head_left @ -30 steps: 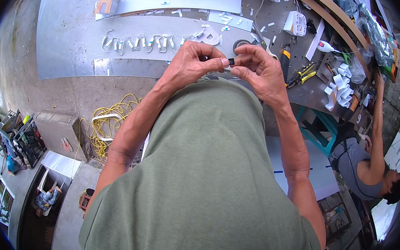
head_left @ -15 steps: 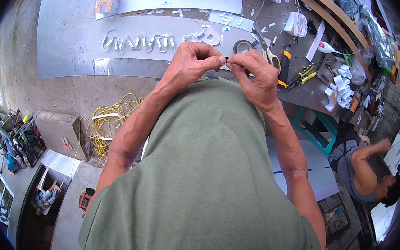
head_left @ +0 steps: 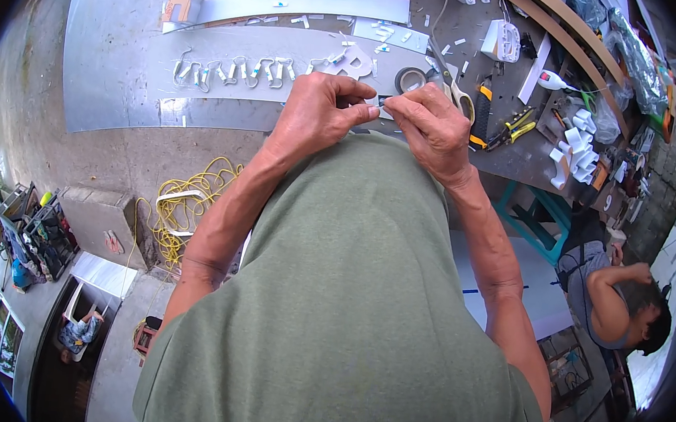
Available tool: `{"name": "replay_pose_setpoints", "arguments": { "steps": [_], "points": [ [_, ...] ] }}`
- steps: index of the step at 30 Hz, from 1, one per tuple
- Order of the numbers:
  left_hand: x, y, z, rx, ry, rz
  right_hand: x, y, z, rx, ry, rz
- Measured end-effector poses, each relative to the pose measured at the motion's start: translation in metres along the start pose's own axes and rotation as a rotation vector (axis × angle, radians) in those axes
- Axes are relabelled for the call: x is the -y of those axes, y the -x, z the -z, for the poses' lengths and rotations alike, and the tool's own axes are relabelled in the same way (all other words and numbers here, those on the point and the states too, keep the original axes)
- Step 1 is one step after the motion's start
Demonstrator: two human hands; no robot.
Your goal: Assembling small sign letters and components on a workbench.
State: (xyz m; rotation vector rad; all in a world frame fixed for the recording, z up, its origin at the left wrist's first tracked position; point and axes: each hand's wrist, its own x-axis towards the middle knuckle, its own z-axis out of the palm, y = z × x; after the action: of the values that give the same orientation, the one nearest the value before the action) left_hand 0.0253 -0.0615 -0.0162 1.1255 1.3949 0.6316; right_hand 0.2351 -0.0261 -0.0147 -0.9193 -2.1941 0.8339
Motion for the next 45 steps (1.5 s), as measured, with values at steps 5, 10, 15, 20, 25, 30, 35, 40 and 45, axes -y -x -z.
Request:
{"name": "replay_pose_setpoints", "arguments": {
  "steps": [5, 10, 15, 20, 25, 30, 35, 40, 45],
  "points": [
    [-0.008, -0.003, -0.002, -0.042, -0.193, -0.024, 0.0, -0.002, 0.002, 0.024, 0.035, 0.003],
    [-0.001, -0.002, -0.008, -0.155, -0.317, -0.306, -0.001, -0.003, 0.001, 0.065, 0.073, 0.003],
    [0.007, -0.004, -0.012, -0.202, -0.385, -0.547, -0.001, -0.004, -0.001, 0.117, 0.036, -0.046],
    [0.006, -0.005, -0.013, -0.212, -0.427, -0.603, 0.0, -0.004, -0.003, 0.191, 0.073, -0.116],
    [0.006, -0.007, -0.011, -0.149, -0.444, -0.533, -0.004, 0.0, -0.005, 0.203, 0.099, -0.136],
    [0.014, -0.013, -0.007, -0.089, -0.401, -0.51, -0.005, 0.0, 0.0, 0.226, 0.105, -0.151],
    [0.02, -0.017, -0.004, -0.017, -0.343, -0.521, -0.007, -0.002, 0.005, 0.289, 0.034, -0.184],
    [0.004, -0.017, 0.012, 0.24, 0.091, 0.024, -0.011, -0.011, 0.019, 0.394, -0.207, -0.251],
    [0.022, -0.023, 0.016, 0.334, 0.421, 0.084, -0.009, -0.012, 0.016, 0.339, -0.262, -0.15]
  ]
}}
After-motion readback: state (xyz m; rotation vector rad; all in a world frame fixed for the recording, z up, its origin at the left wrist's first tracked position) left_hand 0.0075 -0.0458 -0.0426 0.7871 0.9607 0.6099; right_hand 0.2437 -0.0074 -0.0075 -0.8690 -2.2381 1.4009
